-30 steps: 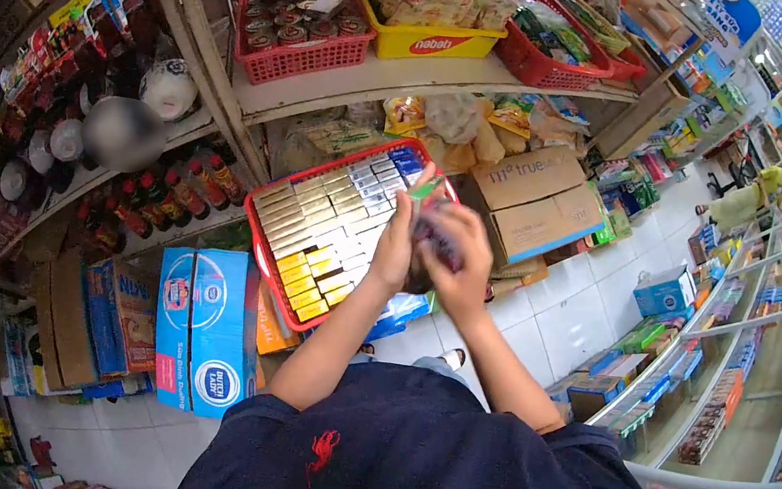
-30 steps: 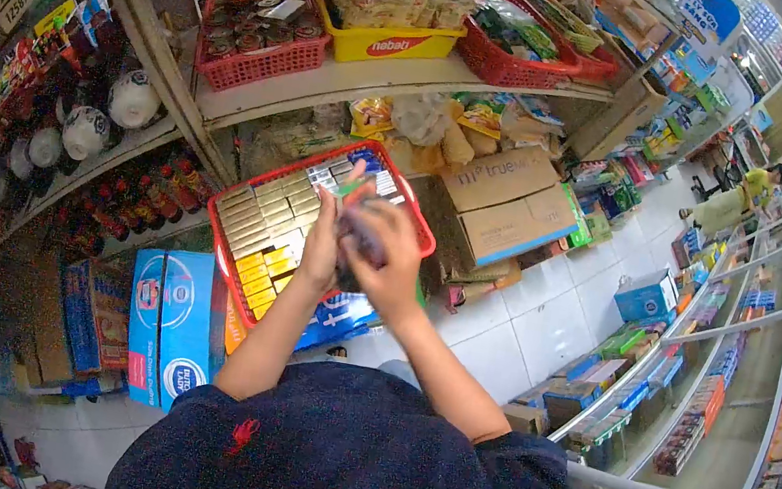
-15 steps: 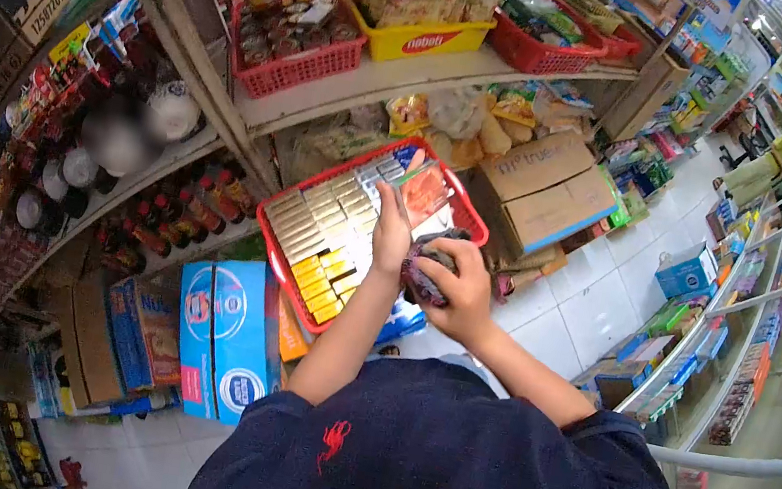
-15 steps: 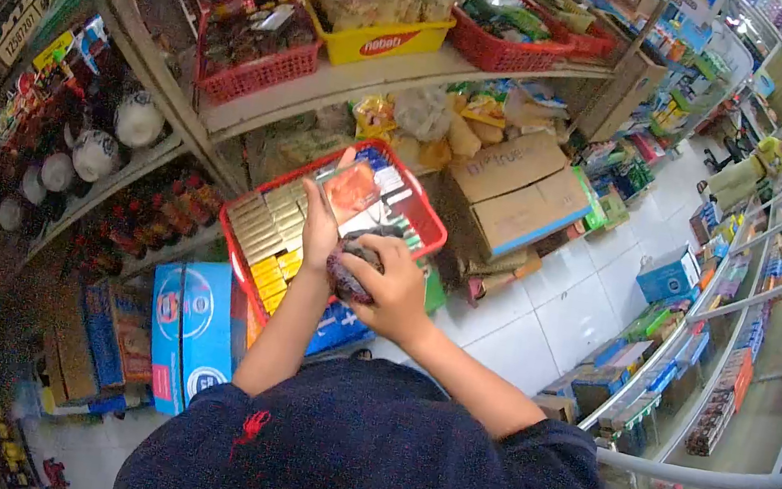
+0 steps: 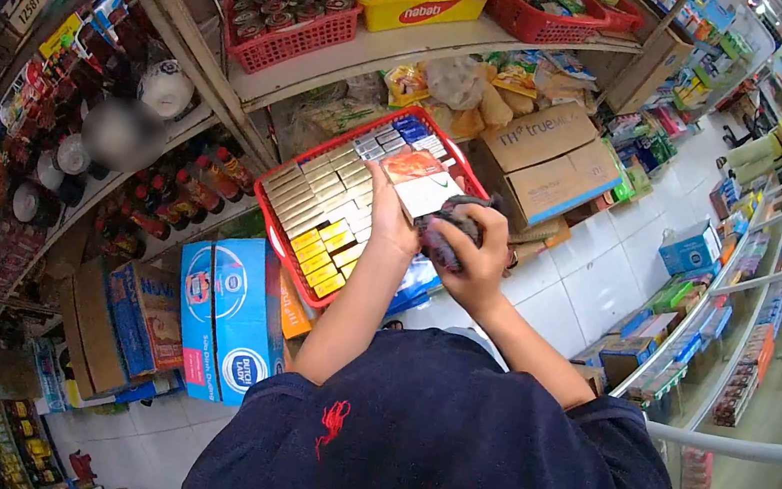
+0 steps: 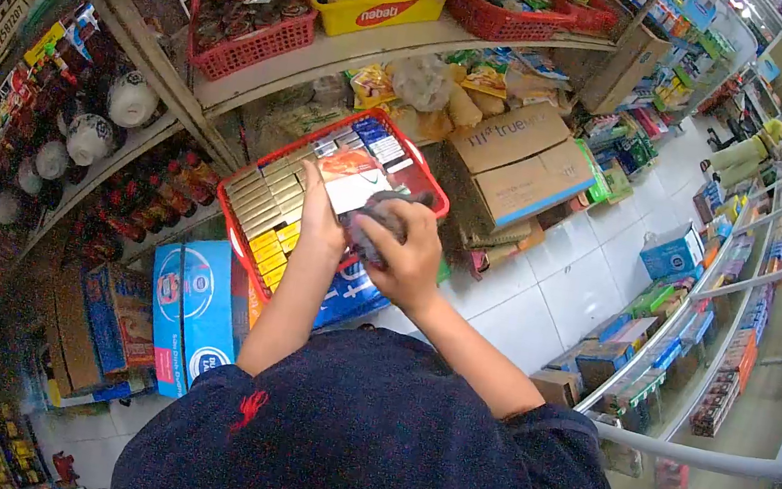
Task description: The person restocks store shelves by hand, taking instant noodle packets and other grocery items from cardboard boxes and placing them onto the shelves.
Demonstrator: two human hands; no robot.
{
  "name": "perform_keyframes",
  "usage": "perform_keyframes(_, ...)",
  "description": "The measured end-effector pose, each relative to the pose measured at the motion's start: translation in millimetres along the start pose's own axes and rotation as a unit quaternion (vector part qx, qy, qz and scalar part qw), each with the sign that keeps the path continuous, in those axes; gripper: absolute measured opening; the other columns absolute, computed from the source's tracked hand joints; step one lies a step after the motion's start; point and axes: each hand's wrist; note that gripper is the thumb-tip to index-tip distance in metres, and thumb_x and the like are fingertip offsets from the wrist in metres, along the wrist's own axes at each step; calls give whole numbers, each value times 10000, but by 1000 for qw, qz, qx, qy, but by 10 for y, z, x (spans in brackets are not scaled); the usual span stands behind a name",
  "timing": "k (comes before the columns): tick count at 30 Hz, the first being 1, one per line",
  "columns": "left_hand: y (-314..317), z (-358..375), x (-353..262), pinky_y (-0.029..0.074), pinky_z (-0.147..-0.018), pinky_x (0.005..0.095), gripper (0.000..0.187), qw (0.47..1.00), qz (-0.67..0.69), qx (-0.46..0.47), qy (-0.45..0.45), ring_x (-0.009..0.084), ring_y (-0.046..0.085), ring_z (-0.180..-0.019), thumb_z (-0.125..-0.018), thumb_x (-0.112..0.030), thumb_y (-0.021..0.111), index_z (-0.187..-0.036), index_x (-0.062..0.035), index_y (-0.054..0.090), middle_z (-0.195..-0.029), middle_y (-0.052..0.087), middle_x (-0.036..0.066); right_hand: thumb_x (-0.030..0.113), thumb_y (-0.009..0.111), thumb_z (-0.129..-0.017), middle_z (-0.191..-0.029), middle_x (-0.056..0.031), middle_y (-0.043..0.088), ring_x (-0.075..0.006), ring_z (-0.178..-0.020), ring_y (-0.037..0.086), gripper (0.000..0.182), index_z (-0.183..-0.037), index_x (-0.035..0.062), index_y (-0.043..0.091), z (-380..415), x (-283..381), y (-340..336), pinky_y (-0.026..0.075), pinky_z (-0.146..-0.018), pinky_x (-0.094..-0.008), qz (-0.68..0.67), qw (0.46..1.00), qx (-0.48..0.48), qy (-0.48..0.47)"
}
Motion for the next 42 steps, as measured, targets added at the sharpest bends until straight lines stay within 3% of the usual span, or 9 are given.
perform_keyframes(4, 155, 102, 3, 457, -790, 461, 557, 998, 60, 28, 5, 300, 550, -886, -860, -564, 225, -1079, -102, 447, -987, 556, 134, 43, 671, -486, -933, -84, 527, -259, -865, 506, 405, -877, 137, 626, -111, -136, -3, 436, -701, -353, 22, 991, -91, 91)
perform_keyframes(9, 183, 40, 64, 473, -759, 415, 518, 998, 10, 16, 53, 273, 548, -867, -880, -529, 257, -1103, -101, 447, -984, 550, 107, 37, 655, -496, -963, -83, 535, -274, -875, 512, 395, -871, 153, 615, -86, -66, -54, 439, -729, -364, 20, 999, 13, -33)
perform_keyframes(13, 322, 147, -39, 468, -751, 356, 418, 996, 10, 76, 52, 229, 547, -816, -884, -447, 293, -1060, -114, 473, -948, 549, 102, 38, 646, -587, -966, -120, 532, -285, -920, 507, 323, -904, 81, 601, -102, -258, -55, 406, -794, -344, -49, 982, -11, 181)
perform_keyframes(16, 288, 28, -18, 461, -764, 332, 332, 973, -113, 191, 58, 205, 545, -817, -891, -379, 345, -1048, -117, 476, -935, 550, 89, 16, 630, -604, -969, -134, 542, -282, -920, 530, 320, -920, 47, 588, -59, -132, -61, 410, -803, -338, -100, 983, 35, 151)
perform_keyframes(17, 292, 130, 138, 457, -775, 306, 276, 990, -72, 68, 96, 176, 544, -851, -886, -290, 411, -1084, -104, 460, -958, 546, 78, 19, 636, -612, -968, -137, 542, -274, -929, 532, 310, -918, 36, 586, -50, -91, -70, 407, -814, -328, -129, 977, 39, 163)
perform_keyframes(22, 284, 179, 134, 409, -836, 255, 431, 953, -282, 109, -34, 162, 525, -949, -838, -122, 530, -1215, -18, 349, -1034, 525, 97, 26, 662, -535, -977, -123, 533, -304, -916, 522, 402, -929, 77, 597, -4, 101, -176, 420, -788, -361, -138, 986, -8, 92)
perform_keyframes(33, 278, 182, 107, 406, -794, 234, 401, 957, -248, 144, 36, 122, 538, -868, -756, -124, 651, -1097, -4, 477, -943, 561, 51, 60, 702, -493, -940, -91, 546, -278, -871, 536, 385, -864, 107, 612, 58, -33, -299, 429, -771, -365, -94, 994, 43, 23)
perform_keyframes(40, 269, 278, 90, 384, -840, 245, 577, 884, -358, 297, -41, 108, 512, -918, -672, -155, 726, -1150, 19, 454, -1006, 548, 43, 43, 619, -616, -985, -115, 556, -232, -933, 532, 295, -909, 33, 588, -463, -220, -687, 409, -817, -313, -262, 939, -43, 221)
perform_keyframes(42, 340, 318, 36, 386, -843, 256, 596, 794, -502, 329, -95, 122, 510, -929, -664, -126, 732, -1167, 20, 447, -1010, 548, 36, 87, 608, -677, -963, -97, 562, -201, -927, 527, 256, -915, -2, 582, -525, -326, -739, 406, -814, -302, -330, 919, 99, 192)
Point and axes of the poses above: each hand's wrist, its own z-axis away from the middle knuckle, its own y-axis out of the palm, x = y × z
